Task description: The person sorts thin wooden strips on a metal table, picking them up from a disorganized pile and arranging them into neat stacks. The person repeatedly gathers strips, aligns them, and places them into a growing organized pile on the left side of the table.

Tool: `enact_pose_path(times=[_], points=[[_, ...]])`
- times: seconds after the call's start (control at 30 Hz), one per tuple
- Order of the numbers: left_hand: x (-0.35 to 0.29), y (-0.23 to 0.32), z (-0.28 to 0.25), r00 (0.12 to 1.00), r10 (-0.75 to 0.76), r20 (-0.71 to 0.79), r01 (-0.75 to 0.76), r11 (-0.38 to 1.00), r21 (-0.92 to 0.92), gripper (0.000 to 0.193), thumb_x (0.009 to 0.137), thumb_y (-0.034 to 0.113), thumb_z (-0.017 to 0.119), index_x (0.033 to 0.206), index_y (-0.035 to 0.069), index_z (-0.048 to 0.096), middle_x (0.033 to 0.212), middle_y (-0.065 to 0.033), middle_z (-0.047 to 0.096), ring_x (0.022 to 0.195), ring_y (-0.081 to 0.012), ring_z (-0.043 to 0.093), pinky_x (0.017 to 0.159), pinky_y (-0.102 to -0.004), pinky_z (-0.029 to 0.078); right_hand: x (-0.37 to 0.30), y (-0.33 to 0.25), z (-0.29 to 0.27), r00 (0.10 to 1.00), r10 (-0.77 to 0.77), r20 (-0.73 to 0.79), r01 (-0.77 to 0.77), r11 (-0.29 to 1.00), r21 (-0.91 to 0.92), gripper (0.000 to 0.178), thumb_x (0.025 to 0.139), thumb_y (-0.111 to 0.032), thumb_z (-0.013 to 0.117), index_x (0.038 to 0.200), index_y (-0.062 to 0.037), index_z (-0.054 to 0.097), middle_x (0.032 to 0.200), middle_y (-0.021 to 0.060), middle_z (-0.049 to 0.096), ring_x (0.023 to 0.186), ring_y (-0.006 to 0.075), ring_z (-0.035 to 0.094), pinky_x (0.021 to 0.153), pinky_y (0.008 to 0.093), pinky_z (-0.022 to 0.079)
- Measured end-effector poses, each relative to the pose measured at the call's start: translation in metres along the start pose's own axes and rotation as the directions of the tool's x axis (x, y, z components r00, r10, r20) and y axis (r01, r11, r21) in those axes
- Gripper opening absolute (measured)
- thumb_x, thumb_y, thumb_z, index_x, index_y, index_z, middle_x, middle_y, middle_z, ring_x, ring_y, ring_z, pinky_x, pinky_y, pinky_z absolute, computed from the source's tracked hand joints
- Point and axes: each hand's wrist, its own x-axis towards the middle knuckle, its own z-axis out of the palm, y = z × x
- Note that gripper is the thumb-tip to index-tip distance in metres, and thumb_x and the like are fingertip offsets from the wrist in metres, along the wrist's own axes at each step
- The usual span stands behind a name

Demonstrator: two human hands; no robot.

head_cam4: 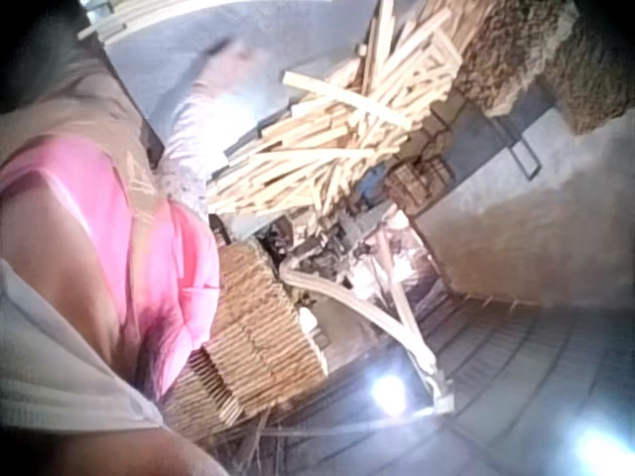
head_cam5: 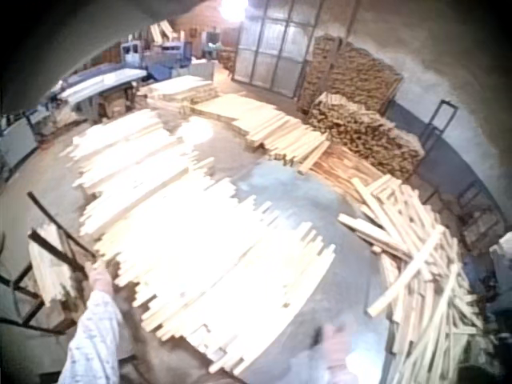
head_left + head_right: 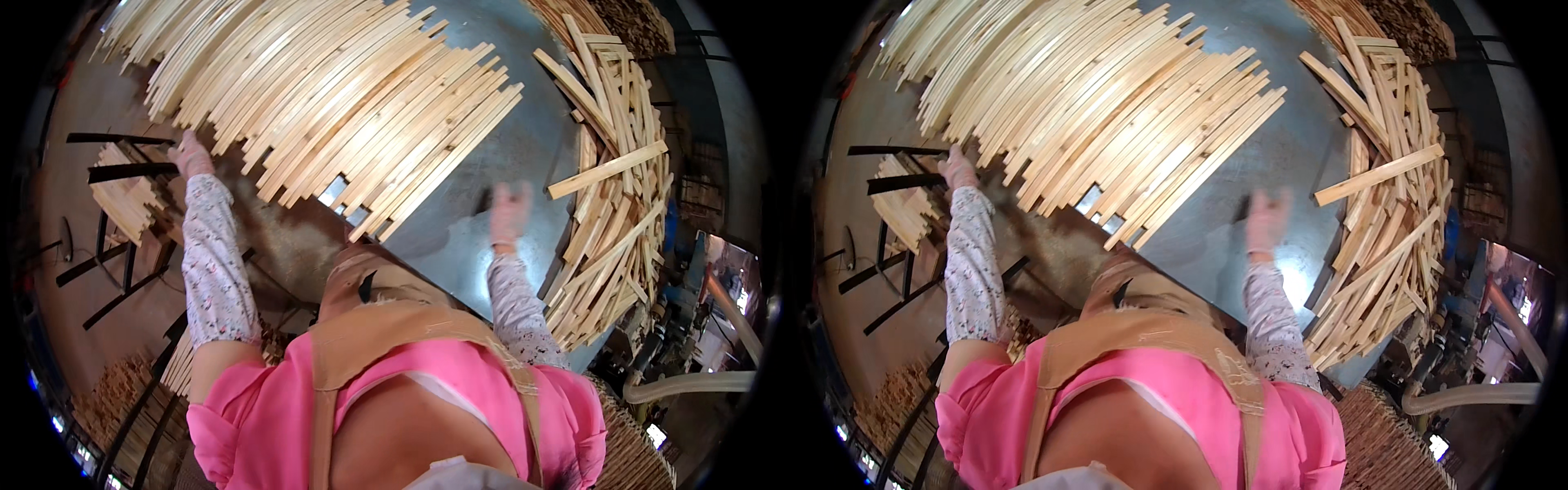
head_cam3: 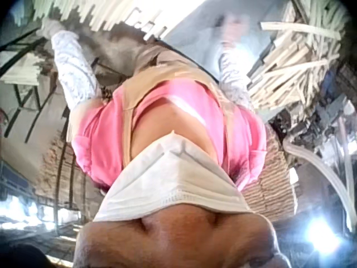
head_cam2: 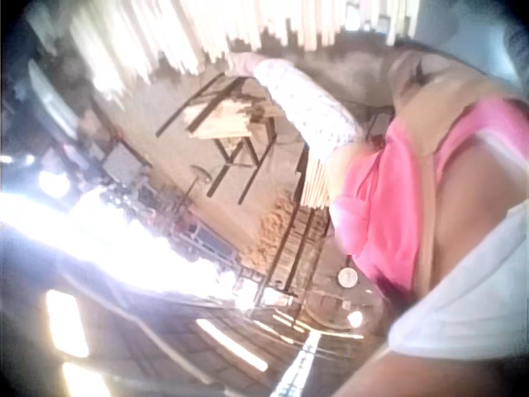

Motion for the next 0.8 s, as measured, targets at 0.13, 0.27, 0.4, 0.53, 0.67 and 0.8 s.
enact_pose_path(times=[0.13,0.27,0.4,0.53,0.67,0.8], points=[[0.026,-0.008,0.007,0.996,-0.063,0.066,0.063,0.998,0.0,0.063,0.103,0.044,0.067,0.138,-0.007,0.062,0.126,-0.0198,0.072,0.111,-0.0311,0.066,0.101,-0.0416,0.049,0.121,0.094,-0.069,0.767,0.45,-0.458,-0.504,0.864,0.006,0.106,0.094,-0.059,0.076,0.158,0.016,0.034,0.126,0.0343,0.072,0.116,0.0422,0.072,0.102,0.0485,0.054],[0.053,-0.019,0.01,0.954,-0.056,0.295,0.094,0.989,-0.113,0.053,0.107,0.037,0.062,0.141,-0.003,0.066,0.135,-0.0143,0.072,0.121,-0.0274,0.066,0.107,-0.039,0.05,0.193,0.128,-0.078,0.858,0.415,-0.302,-0.352,0.904,0.241,0.067,0.091,-0.042,0.085,0.122,0.014,0.065,0.112,0.0237,0.076,0.096,0.0354,0.073,0.086,0.0452,0.058],[0.063,-0.022,-0.036,0.924,0.109,0.365,-0.122,0.992,0.013,0.054,0.107,0.039,0.06,0.134,-0.007,0.068,0.13,-0.0169,0.074,0.118,-0.0275,0.066,0.105,-0.0369,0.049,0.113,0.116,0.0,0.973,0.178,-0.147,-0.111,0.919,0.379,0.039,0.102,-0.031,0.074,0.113,0.0061,0.065,0.097,0.0141,0.069,0.085,0.0246,0.066,0.075,0.041,0.055],[-0.015,0.044,-0.014,0.977,0.169,0.128,-0.211,0.807,0.551,0.074,0.102,0.05,0.064,0.151,-0.006,0.055,0.152,-0.0282,0.059,0.14,-0.041,0.058,0.118,-0.0445,0.044,-0.081,0.021,0.055,0.977,-0.058,0.206,-0.021,0.931,0.364,0.038,0.109,-0.033,0.065,0.129,-0.0028,0.055,0.103,0.0132,0.067,0.088,0.0246,0.069,0.075,0.039,0.058],[-0.119,0.058,0.007,0.784,0.51,0.353,-0.531,0.846,-0.044,0.063,0.103,0.026,0.071,0.153,-0.006,0.05,0.155,-0.0263,0.055,0.145,-0.0373,0.053,0.125,-0.046,0.041,-0.161,-0.057,0.078,0.917,-0.139,0.373,0.192,0.976,-0.108,0.039,0.102,-0.035,0.068,0.126,-0.0048,0.062,0.096,0.0204,0.068,0.09,0.0402,0.069,0.084,0.0501,0.059],[-0.265,0.024,0.03,0.297,0.584,0.755,-0.653,0.702,-0.286,0.069,0.093,0.03,0.083,0.152,0.006,0.057,0.156,-0.0181,0.056,0.147,-0.0344,0.051,0.128,-0.0506,0.034,-0.049,-0.072,0.052,0.977,-0.178,0.119,0.17,0.983,0.068,0.039,0.097,-0.035,0.07,0.127,-0.011,0.068,0.092,0.0173,0.069,0.088,0.0418,0.069,0.084,0.0538,0.056]])
